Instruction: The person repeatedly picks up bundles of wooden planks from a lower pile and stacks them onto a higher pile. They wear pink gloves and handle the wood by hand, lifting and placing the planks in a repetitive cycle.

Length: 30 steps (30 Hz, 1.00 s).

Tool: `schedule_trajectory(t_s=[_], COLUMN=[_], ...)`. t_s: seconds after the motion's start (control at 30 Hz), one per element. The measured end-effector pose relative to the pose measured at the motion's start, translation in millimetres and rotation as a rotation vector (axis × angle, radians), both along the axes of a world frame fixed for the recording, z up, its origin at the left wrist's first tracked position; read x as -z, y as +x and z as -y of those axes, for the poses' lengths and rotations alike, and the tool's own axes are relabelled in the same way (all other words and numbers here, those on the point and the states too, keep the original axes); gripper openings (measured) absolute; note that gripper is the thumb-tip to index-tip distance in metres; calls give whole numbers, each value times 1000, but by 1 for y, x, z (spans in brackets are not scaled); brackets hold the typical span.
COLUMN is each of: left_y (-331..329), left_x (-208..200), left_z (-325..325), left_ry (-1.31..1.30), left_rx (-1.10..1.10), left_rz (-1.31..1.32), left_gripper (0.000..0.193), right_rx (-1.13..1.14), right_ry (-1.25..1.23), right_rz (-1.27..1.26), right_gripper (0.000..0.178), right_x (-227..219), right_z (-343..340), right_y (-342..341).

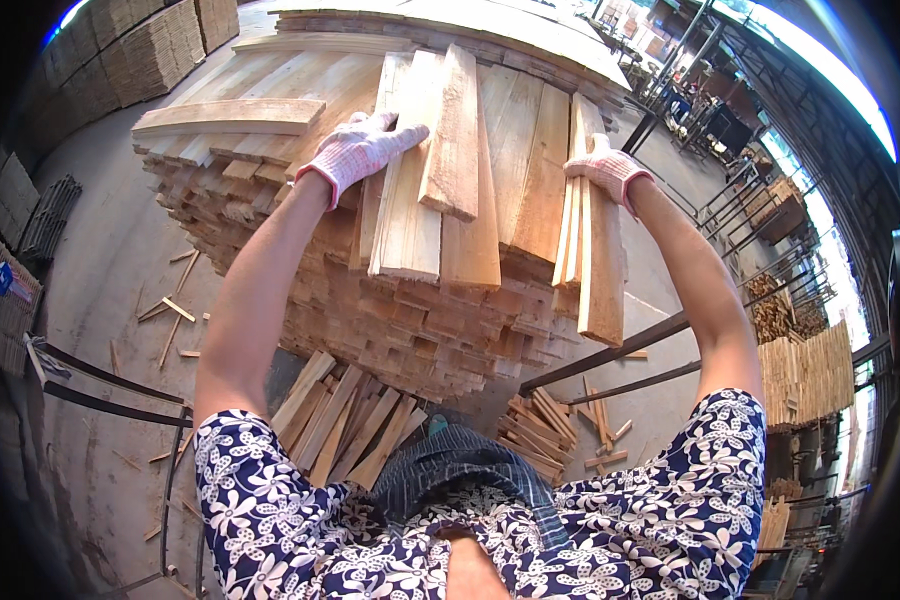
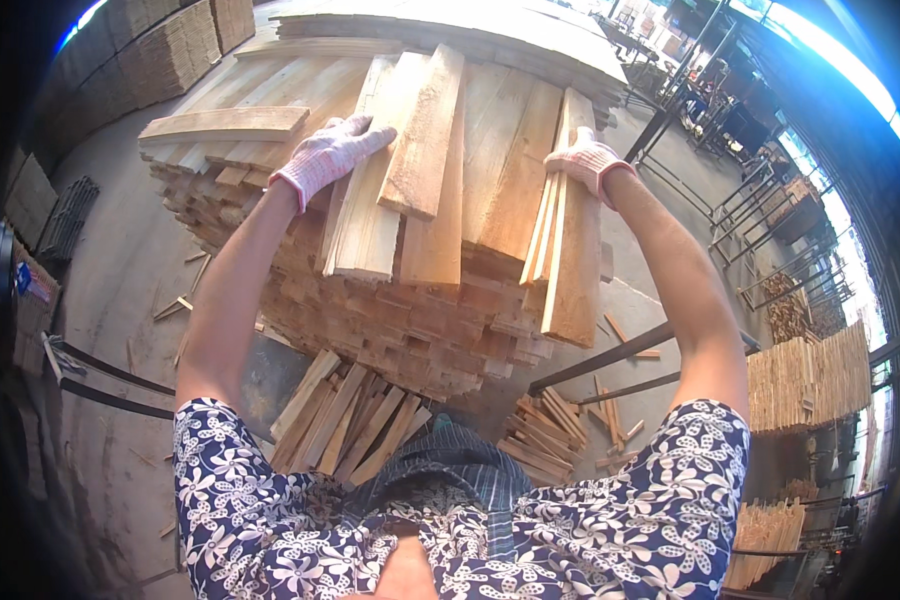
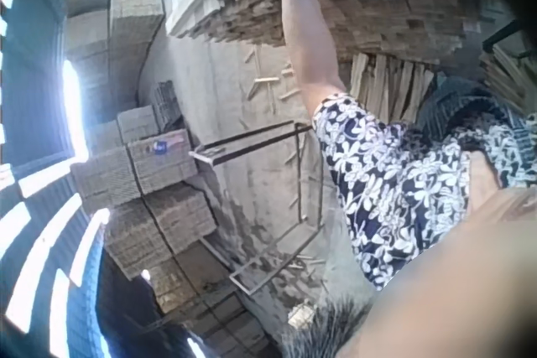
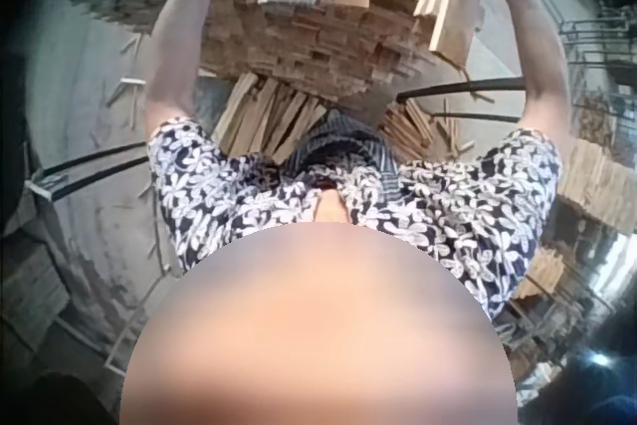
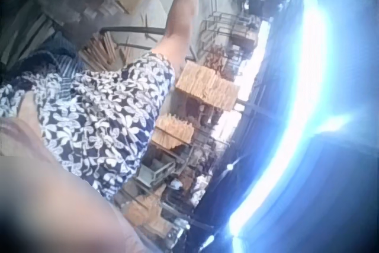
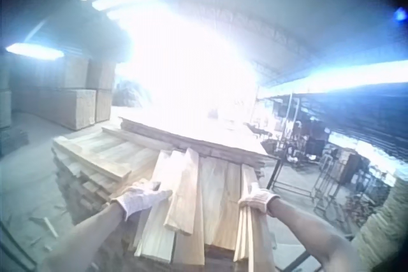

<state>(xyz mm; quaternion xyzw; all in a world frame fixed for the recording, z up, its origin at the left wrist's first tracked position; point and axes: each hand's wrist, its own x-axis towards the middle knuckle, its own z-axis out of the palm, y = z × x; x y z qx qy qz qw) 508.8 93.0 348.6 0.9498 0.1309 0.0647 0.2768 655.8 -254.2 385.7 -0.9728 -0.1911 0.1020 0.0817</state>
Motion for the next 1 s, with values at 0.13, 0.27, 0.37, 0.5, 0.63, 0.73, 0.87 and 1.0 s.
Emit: schedule_trajectory(t_s=[0.13, 0.27, 0.37, 0.5, 0.63, 0.73, 0.87, 1.0], left_y=[3, -3, 5, 4, 31, 29, 30, 17], left_x=[-7, -20, -34, -76, -76, -83, -49, -55], left_z=[14, 7, 25, 80, 100, 87, 51, 21], left_ry=[58, 8, -211, 36, 415, 292, -143, -657], left_rx=[53, 81, 159, 158, 201, 204, 26, 73], left_rz=[17, -86, -90, -170, -223, -289, -90, 176], left_gripper=[96, 100, 113, 115, 82, 73, 81, 86], right_rx=[186, 231, 109, 73, 79, 105, 218, 191], right_ry=[241, 189, 186, 132, 411, 587, 468, 220], right_rz=[167, 34, 26, 74, 17, -10, 109, 177], right_gripper=[91, 93, 75, 73, 88, 87, 79, 69], right_x=[14, -3, 12, -2, 4, 8, 24, 44], right_z=[53, 24, 38, 5, 30, 55, 82, 85], right_y=[7, -14, 16, 0, 5, 9, 17, 44])
